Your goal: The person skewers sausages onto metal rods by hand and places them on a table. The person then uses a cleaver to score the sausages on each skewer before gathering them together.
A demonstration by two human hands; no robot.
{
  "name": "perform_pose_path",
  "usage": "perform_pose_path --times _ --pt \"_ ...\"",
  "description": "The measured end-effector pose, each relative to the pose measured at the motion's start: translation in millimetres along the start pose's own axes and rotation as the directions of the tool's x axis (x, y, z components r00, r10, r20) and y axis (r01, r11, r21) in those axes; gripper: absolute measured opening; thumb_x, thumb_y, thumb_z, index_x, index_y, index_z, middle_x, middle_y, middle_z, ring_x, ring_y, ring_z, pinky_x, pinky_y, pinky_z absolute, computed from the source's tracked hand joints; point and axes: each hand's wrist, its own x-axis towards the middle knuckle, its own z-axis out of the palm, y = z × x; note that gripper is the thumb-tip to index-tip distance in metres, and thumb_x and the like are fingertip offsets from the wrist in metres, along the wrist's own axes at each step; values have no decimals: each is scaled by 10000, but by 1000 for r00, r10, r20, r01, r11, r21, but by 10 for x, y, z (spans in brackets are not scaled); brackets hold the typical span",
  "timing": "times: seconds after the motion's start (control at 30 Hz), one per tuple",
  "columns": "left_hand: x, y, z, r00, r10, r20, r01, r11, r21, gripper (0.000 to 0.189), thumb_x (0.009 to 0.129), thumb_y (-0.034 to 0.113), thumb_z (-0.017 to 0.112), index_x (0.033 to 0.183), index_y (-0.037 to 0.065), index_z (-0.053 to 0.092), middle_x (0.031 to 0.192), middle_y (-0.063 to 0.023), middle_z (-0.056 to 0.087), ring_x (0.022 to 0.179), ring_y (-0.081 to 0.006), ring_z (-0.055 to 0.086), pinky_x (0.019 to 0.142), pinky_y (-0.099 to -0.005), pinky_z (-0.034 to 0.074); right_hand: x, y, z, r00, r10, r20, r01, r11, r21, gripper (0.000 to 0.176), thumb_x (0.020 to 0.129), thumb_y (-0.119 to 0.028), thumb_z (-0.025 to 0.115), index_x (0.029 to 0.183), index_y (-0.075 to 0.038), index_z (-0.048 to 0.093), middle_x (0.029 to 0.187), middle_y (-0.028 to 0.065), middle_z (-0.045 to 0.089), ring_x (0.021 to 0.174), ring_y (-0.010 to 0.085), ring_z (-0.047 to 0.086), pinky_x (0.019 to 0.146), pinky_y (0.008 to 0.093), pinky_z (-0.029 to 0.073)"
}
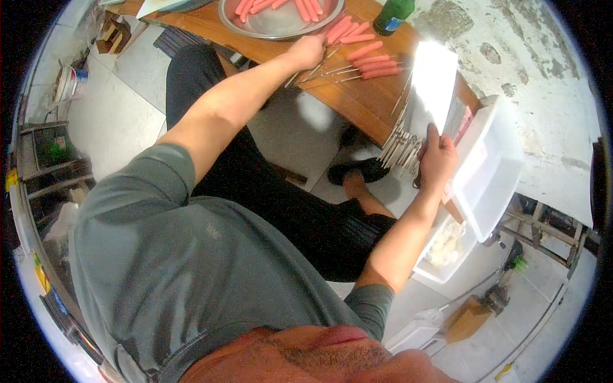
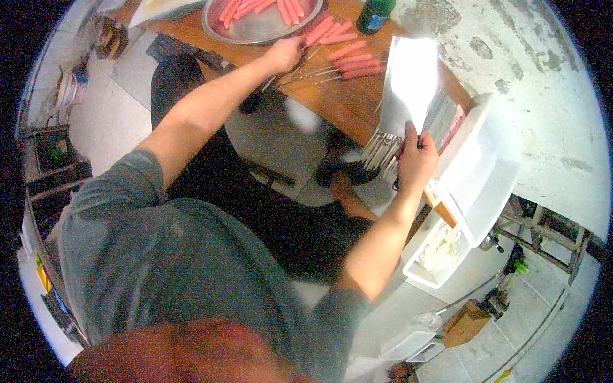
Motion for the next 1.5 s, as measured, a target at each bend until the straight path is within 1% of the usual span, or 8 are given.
perform_pose_path --times 0.13,0.2,0.37,0.5,0.63,0.83,1.13,1.5 --pt "-104 13 -178 991 94 -100 -101 992 -70 306 939 218 536 1182 59 635 979 -233 685 884 -399 678 798 -475 526 -26 -55 1 1000 11 16 -10 1000 -22 334 936 -287 660 718 -42 595 553 0 521 477 89 458 443 250 343" --pt "-211 171 -389 998 -66 -3 62 962 -264 280 939 170 526 1146 15 634 915 -174 696 798 -298 676 732 -406 528 -30 -79 1 1000 7 11 -7 998 -56 334 936 -285 659 720 -37 598 550 1 518 479 90 459 445 251 347" --pt "-452 215 -280 972 -132 195 235 607 -759 237 947 144 584 1137 7 616 816 9 625 665 -71 529 610 -223 454 -16 -8 -36 1000 25 15 -23 994 -105 332 928 -283 666 745 -16 596 568 6 520 489 96 473 454 254 359" --pt "-797 369 -13 888 38 458 418 349 -839 194 955 145 584 1122 51 612 803 24 605 637 -64 499 559 -208 409 19 42 -78 999 48 7 -46 987 -151 333 918 -294 674 782 0 599 596 16 533 498 104 490 459 258 375" --pt "-991 361 389 760 35 649 616 278 -737 151 937 144 590 1061 62 612 759 14 567 594 -80 474 522 -229 392 3 131 -153 999 50 -15 -51 989 -140 346 911 -312 678 806 11 611 609 24 545 503 106 500 462 262 389" --pt "-1025 282 355 677 46 735 621 501 -603 155 933 194 540 976 56 595 772 -33 599 596 -123 519 512 -268 417 44 276 -115 999 13 -34 -21 966 -257 398 895 -384 668 799 3 686 584 92 617 506 175 599 535 327 477" --pt "-1106 302 382 738 -157 656 560 684 -467 221 920 217 514 892 25 620 699 -74 638 547 -147 566 482 -295 448 134 260 -19 987 -158 34 133 674 -726 409 878 -436 641 927 -36 708 917 220 699 904 405 669 789 484 514" --pt "-1044 277 392 770 -166 616 500 757 -420 257 938 283 578 807 78 659 648 -29 620 540 -137 555 485 -301 446 270 -148 432 983 -108 145 180 504 -845 401 902 -463 584 1006 -92 693 958 201 704 924 407 671 793 512 524"
